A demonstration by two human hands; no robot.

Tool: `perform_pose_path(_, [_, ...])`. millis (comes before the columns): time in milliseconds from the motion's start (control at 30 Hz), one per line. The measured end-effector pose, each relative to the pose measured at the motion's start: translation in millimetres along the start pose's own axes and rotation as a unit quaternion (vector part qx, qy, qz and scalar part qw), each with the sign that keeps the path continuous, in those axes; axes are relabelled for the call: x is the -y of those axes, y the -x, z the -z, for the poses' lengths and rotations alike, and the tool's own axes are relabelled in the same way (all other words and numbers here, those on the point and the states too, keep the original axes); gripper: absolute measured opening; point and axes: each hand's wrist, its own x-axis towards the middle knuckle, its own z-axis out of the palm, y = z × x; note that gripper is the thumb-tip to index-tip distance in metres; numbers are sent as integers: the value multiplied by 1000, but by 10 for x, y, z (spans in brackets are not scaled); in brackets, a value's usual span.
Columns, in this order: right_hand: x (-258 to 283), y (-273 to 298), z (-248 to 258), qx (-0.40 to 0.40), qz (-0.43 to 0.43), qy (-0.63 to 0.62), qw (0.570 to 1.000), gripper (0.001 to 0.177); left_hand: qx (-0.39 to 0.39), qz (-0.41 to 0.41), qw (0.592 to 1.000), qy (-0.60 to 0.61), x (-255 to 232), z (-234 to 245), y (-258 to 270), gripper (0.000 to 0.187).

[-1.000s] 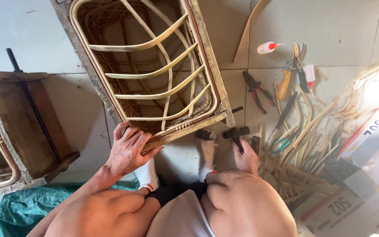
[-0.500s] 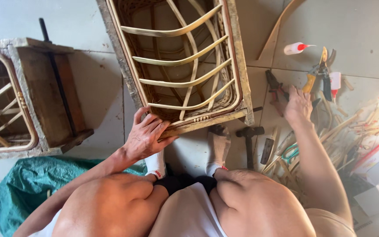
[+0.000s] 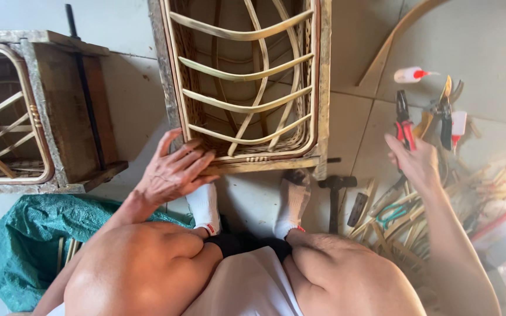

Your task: The person assembles a rectangular basket by inserting thin wooden strips into a wooden mold. They use a hammer to tap the strips into place, trim excess with pliers, and apply glue to secure the joints.

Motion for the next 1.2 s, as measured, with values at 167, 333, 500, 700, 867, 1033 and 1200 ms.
perform_pose_path(167, [642,724,713,72,332,9,940,22,64,37,997,-11,27,167,181,64])
perform_pose_path(333, [1593,1085,757,93,492,169,849,47,108,65,992,-14,-70,13,202,75])
perform_pose_path(500, [2193,1102,720,73,533,307,785,57,91,74,993,24,-65,-57,256,78])
perform_pose_path(700, [2493,1106,690,60,575,388,718,46,105,67,992,3,-71,-57,245,85])
perform_pose_path(867, [2659,1146,633,56,593,434,676,29,99,83,992,14,-113,-82,241,87])
perform_pose_path(1033, [2759,1201,636,61,584,494,641,15,98,98,990,16,-141,-105,245,86])
perform_pose_path(1200, [2763,1286,633,49,583,511,630,12,71,100,991,45,-148,-107,242,79])
